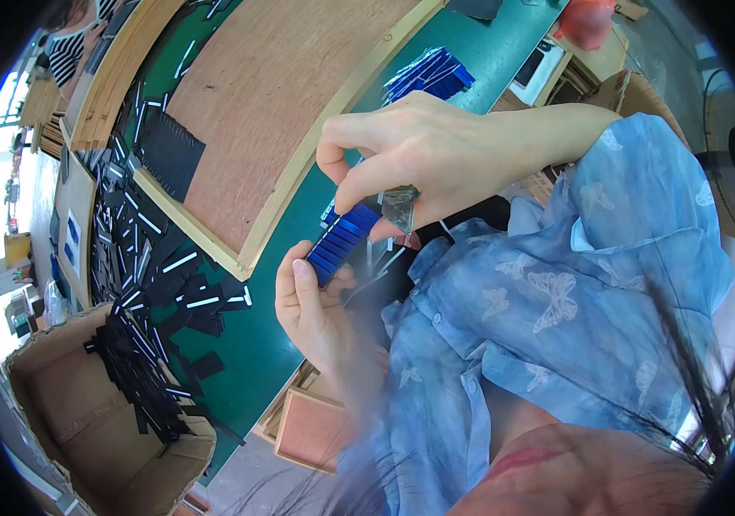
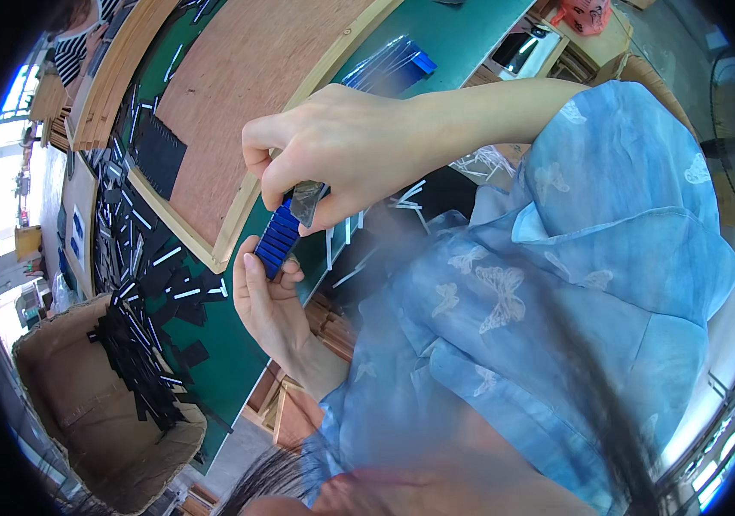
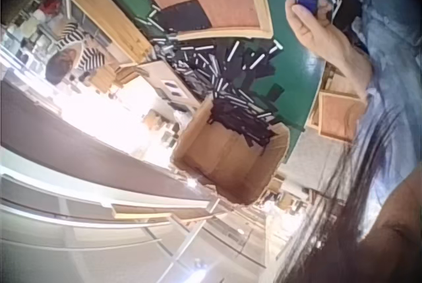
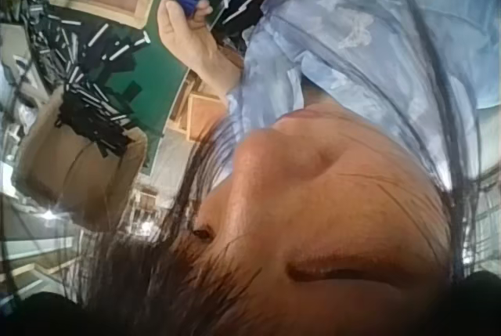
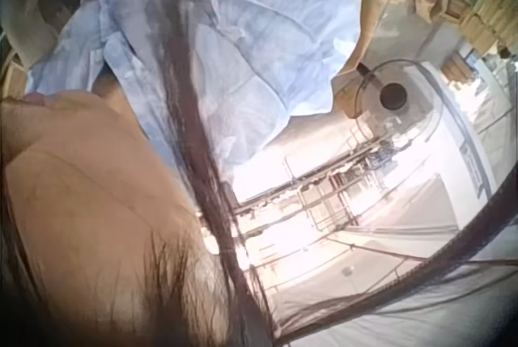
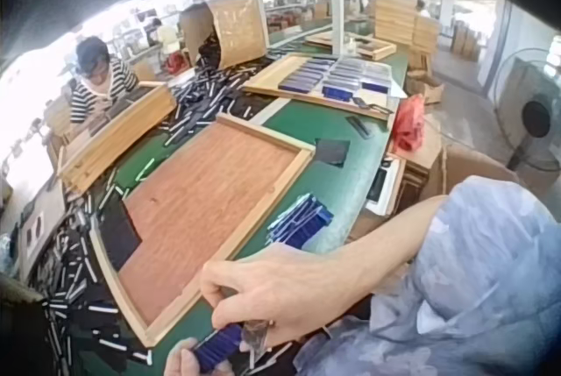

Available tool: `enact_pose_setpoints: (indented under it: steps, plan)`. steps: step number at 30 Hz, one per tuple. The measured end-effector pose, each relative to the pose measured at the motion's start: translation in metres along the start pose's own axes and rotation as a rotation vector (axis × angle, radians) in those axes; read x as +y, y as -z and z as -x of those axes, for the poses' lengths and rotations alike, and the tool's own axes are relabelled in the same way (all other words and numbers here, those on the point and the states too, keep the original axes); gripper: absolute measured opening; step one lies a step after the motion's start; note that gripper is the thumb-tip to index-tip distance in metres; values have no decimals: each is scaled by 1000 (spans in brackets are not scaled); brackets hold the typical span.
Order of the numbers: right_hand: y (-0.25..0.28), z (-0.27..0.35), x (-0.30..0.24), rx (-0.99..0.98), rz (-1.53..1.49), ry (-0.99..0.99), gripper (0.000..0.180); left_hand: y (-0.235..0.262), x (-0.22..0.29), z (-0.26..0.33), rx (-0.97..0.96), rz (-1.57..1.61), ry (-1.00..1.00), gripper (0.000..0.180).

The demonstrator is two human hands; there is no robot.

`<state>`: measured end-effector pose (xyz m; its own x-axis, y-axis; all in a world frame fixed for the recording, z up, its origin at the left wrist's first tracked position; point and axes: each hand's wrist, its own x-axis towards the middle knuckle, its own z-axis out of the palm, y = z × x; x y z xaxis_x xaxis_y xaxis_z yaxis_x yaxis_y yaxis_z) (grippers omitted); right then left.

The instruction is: Assembling small electronic components by inserting black pieces into blue bobbins at a factory workbench.

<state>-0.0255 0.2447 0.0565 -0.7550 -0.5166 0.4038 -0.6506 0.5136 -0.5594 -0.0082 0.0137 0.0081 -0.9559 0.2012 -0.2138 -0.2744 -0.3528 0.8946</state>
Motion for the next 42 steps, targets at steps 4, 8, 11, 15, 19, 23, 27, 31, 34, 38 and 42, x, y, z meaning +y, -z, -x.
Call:
enact_pose_setpoints:
  steps: [4, 8, 11, 15, 19, 23, 27, 31, 34, 38, 42]
  plan:
    - [-4, -5, 2, -8, -16, 12, 23, 4, 0, 2, 31, -15, -7, 29]
    - [-3, -4, 0, -6, -22, 0, 24, 2, 0, 1, 34, -19, -6, 29]
    - [-3, -4, 2, -4, -24, 3, 24, 2, 0, 1, 40, -16, -2, 29]
    - [-4, -5, 2, 12, -27, 18, 23, 0, 0, 2, 60, -24, -4, 29]
    - [-5, -5, 3, 6, -30, 9, 23, 2, 1, 2, 42, -10, -3, 28]
    - [-5, -4, 4, 6, -30, -9, 26, 2, 3, 3, 33, 3, -8, 27]
    - [-5, -6, 4, 20, -115, -92, 32, -2, 4, 8, 53, -29, -50, 27]
    - [-9, -11, 22, -134, -344, -329, 44, -21, 5, 14, 130, -137, -97, 26]
    - [-22, -16, 14, -139, -364, -325, 42, -30, 14, 24, 171, -215, -146, 26]
    - [-39, -12, 20, 90, -165, -223, 37, -33, 4, 19, 207, -231, -180, 27]
    - [-28, -2, 33, 50, -232, -314, 42, -26, 6, 18, 205, -131, -129, 27]
